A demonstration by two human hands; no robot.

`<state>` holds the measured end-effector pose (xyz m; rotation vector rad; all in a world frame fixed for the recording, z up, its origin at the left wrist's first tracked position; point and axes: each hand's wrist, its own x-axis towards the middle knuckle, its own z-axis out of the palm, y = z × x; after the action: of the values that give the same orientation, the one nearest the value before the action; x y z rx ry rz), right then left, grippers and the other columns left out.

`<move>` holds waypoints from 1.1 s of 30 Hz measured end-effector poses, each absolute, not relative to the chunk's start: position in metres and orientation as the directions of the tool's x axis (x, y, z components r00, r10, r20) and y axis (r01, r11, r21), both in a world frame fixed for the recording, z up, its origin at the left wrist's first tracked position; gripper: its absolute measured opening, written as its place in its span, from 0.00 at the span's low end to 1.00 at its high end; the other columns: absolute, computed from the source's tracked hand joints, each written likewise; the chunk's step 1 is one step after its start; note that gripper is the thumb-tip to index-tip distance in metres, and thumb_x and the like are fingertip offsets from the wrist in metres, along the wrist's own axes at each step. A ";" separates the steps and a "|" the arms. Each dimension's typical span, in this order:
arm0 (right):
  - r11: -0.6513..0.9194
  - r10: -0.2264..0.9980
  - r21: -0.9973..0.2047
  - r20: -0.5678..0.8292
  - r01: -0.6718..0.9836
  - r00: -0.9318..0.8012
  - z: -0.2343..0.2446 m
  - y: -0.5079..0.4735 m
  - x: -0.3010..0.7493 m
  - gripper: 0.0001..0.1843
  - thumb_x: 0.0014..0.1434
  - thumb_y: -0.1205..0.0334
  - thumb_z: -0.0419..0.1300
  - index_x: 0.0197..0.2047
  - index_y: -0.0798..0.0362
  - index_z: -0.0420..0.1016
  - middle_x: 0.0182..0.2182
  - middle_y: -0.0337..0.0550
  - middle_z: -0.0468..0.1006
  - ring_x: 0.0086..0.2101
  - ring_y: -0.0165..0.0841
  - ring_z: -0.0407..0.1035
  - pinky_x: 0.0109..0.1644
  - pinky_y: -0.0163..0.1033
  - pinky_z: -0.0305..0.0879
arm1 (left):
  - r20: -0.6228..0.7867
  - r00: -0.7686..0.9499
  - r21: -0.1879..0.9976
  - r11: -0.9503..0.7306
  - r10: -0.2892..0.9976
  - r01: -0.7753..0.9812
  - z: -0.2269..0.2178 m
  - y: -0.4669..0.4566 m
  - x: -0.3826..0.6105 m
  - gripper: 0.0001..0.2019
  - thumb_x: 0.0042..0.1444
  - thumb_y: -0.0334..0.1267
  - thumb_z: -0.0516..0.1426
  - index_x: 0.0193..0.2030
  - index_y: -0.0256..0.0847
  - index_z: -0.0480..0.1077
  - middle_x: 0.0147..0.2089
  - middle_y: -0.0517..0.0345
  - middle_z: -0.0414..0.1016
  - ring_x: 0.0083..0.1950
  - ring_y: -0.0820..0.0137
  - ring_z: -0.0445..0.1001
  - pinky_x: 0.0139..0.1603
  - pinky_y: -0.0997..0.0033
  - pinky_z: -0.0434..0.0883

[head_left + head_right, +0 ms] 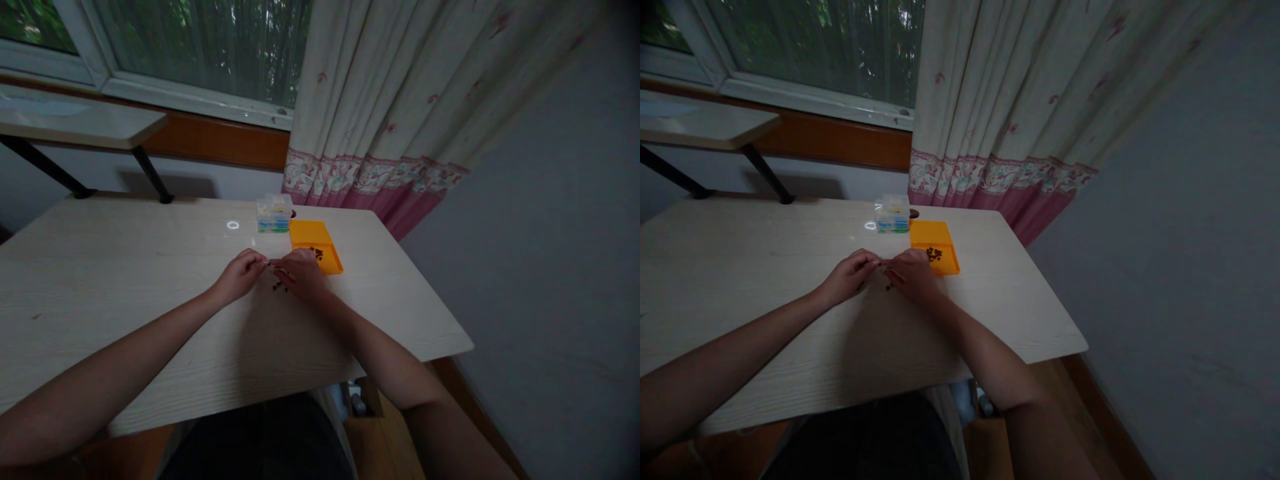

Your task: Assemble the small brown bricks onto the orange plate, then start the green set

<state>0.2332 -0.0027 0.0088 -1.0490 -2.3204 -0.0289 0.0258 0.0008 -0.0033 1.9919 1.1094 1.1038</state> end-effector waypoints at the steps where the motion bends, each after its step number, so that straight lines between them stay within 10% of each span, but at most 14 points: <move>1: 0.677 0.688 -0.214 0.525 0.704 -0.502 0.008 -0.003 0.231 0.13 0.65 0.54 0.58 0.47 0.47 0.80 0.35 0.43 0.81 0.39 0.35 0.68 0.45 0.42 0.54 | 0.368 0.309 0.801 -0.468 0.877 0.374 -0.003 0.001 0.026 0.13 0.63 0.46 0.52 0.37 0.40 0.73 0.37 0.54 0.72 0.41 0.67 0.71 0.43 0.66 0.69; 33: 0.678 0.686 -0.250 0.552 0.691 -0.474 0.004 -0.004 0.228 0.11 0.64 0.54 0.59 0.42 0.46 0.83 0.32 0.41 0.81 0.36 0.33 0.70 0.46 0.41 0.55 | 0.383 0.306 0.810 -0.476 0.871 0.342 -0.005 -0.001 0.026 0.14 0.62 0.46 0.54 0.31 0.39 0.70 0.34 0.55 0.70 0.37 0.68 0.69 0.42 0.67 0.67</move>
<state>0.2279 -0.0043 0.0045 -1.0545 -2.2565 -0.0103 0.0263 -0.0006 -0.0045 1.9701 1.0739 1.1246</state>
